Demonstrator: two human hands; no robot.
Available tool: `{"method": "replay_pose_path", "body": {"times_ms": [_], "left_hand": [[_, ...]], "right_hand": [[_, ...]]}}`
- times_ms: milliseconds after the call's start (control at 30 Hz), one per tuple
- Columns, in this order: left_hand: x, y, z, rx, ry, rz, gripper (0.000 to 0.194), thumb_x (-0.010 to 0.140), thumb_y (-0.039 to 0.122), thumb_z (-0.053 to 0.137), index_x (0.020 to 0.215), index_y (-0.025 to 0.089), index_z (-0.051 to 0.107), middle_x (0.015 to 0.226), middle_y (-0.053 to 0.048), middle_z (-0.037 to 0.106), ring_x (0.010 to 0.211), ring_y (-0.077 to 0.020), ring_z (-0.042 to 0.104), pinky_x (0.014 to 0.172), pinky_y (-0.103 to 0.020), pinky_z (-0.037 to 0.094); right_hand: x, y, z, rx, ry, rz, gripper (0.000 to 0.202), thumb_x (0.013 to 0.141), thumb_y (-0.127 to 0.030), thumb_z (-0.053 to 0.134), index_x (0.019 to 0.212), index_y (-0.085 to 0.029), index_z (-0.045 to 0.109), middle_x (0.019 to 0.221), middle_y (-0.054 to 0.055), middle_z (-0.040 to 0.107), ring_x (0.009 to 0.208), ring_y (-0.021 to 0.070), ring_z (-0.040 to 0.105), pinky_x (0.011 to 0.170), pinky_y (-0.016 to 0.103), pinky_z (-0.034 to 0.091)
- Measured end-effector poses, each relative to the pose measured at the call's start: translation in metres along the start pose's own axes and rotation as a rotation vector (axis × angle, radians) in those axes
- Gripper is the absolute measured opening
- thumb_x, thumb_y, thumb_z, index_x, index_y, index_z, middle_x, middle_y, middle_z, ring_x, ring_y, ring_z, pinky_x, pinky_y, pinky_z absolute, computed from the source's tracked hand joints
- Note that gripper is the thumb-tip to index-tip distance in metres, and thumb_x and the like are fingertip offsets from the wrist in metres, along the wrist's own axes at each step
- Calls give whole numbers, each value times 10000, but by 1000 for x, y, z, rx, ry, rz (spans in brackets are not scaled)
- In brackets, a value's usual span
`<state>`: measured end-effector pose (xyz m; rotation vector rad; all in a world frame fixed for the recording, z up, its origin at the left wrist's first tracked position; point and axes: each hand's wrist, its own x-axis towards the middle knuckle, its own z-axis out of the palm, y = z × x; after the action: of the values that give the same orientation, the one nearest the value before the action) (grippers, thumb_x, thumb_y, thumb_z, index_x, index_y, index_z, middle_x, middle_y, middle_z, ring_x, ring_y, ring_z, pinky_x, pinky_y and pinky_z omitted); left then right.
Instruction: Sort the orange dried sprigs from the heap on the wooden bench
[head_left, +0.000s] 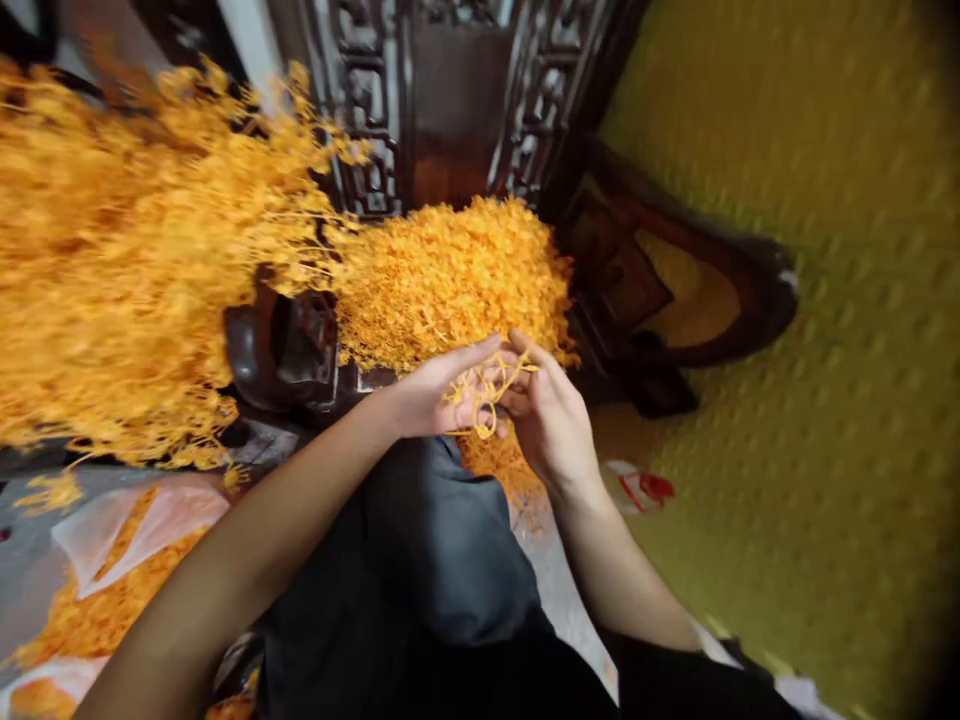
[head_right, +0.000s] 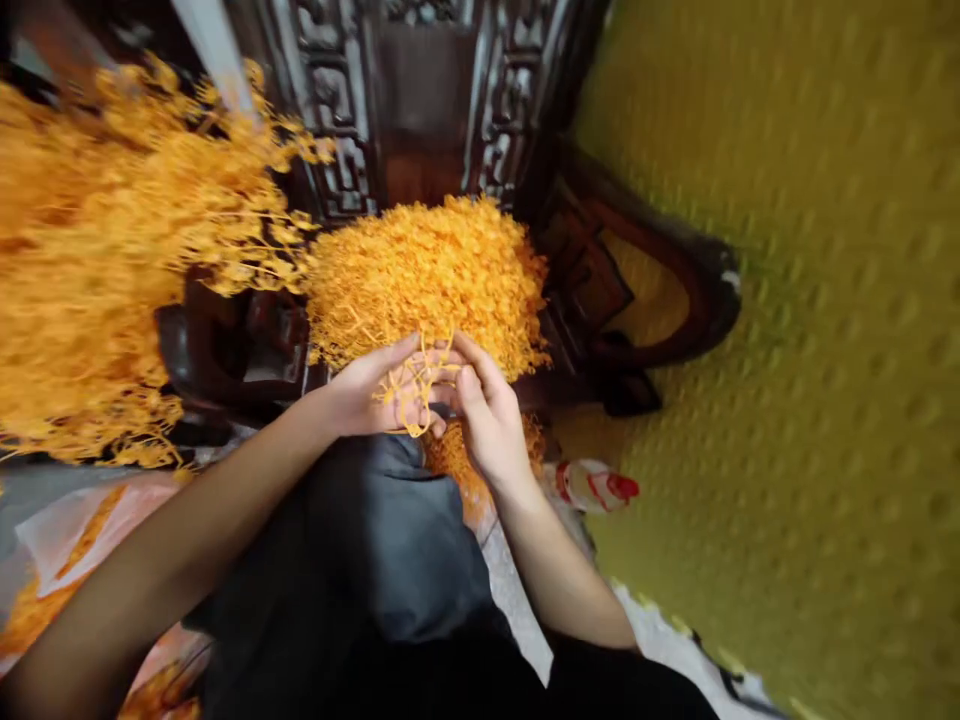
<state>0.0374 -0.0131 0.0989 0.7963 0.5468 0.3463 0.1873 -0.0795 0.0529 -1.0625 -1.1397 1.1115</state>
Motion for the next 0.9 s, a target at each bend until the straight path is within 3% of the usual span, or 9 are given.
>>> {"method": "replay_pose_path", "body": {"times_ms": [100, 267, 333, 400, 500, 567, 633, 767, 900], "left_hand": [[19, -11, 17, 167, 25, -201, 587, 978, 669, 354, 1143, 203, 672, 993, -132, 714, 946, -205, 680, 777, -317, 552], [40, -28, 20, 298, -108, -435, 590, 879, 716, 540, 1047, 171, 691, 977, -148, 723, 950, -227, 705, 678, -266, 554], [47, -33, 17, 320, -114, -435, 547, 845, 665, 641, 1047, 158, 682, 993, -137, 724, 922, -217, 712, 628, -237, 550], [53, -37, 16, 382, -76, -430, 503, 812, 596, 724, 1062, 162, 674, 986, -113, 728, 873, -197, 719, 603, -221, 552], [62, -40, 19, 487, -17, -455, 457, 798, 510, 769, 1082, 165, 675, 967, -90, 725, 824, -178, 724, 619, -234, 577], [66, -40, 22, 522, -26, -464, 455, 782, 444, 797, 1116, 163, 669, 1002, -91, 716, 858, -181, 722, 653, -252, 597], [70, -39, 24, 534, -57, -474, 504, 757, 369, 827, 1179, 164, 644, 1063, -101, 710, 930, -197, 718, 680, -263, 611], [75, -36, 27, 598, -10, -447, 514, 791, 358, 796, 1231, 161, 616, 1085, -110, 733, 958, -216, 730, 660, -249, 612], [80, -35, 25, 766, 71, -357, 366, 864, 454, 697, 1040, 133, 678, 909, -95, 761, 800, -193, 746, 561, -218, 573]], "right_hand": [[-27, 13, -10, 274, 223, 165, 449, 972, -545, 532, 1319, -275, 618, 1210, 88, 686, 899, 191, 696, 608, 282, 570], [-69, 39, -23, 421, 319, 243, 590, 976, -690, 341, 1297, -279, 618, 1225, 97, 677, 877, 197, 682, 712, 372, 595], [-81, 47, -22, 416, 304, 213, 731, 906, -808, 335, 1340, -278, 588, 1282, 115, 650, 951, 226, 677, 779, 418, 597], [-87, 54, -20, 388, 284, 179, 782, 813, -819, 541, 1394, -295, 545, 1334, 112, 620, 1071, 259, 660, 833, 435, 590], [-86, 63, -17, 310, 346, 207, 556, 794, -557, 779, 1270, -311, 630, 1225, 59, 675, 1089, 235, 655, 898, 407, 572], [-82, 69, -19, 330, 426, 242, 247, 869, -463, 737, 1017, -268, 705, 1000, 27, 715, 951, 193, 676, 870, 374, 574], [-77, 73, -23, 454, 481, 261, 227, 918, -458, 679, 864, -238, 692, 840, 14, 696, 811, 169, 674, 783, 353, 587], [-72, 74, -34, 648, 581, 251, 227, 899, -461, 699, 892, -235, 685, 847, 26, 711, 760, 175, 682, 692, 356, 607], [-74, 76, -45, 625, 626, 216, 211, 924, -439, 667, 894, -230, 673, 872, 31, 704, 762, 171, 673, 681, 357, 606]]}}
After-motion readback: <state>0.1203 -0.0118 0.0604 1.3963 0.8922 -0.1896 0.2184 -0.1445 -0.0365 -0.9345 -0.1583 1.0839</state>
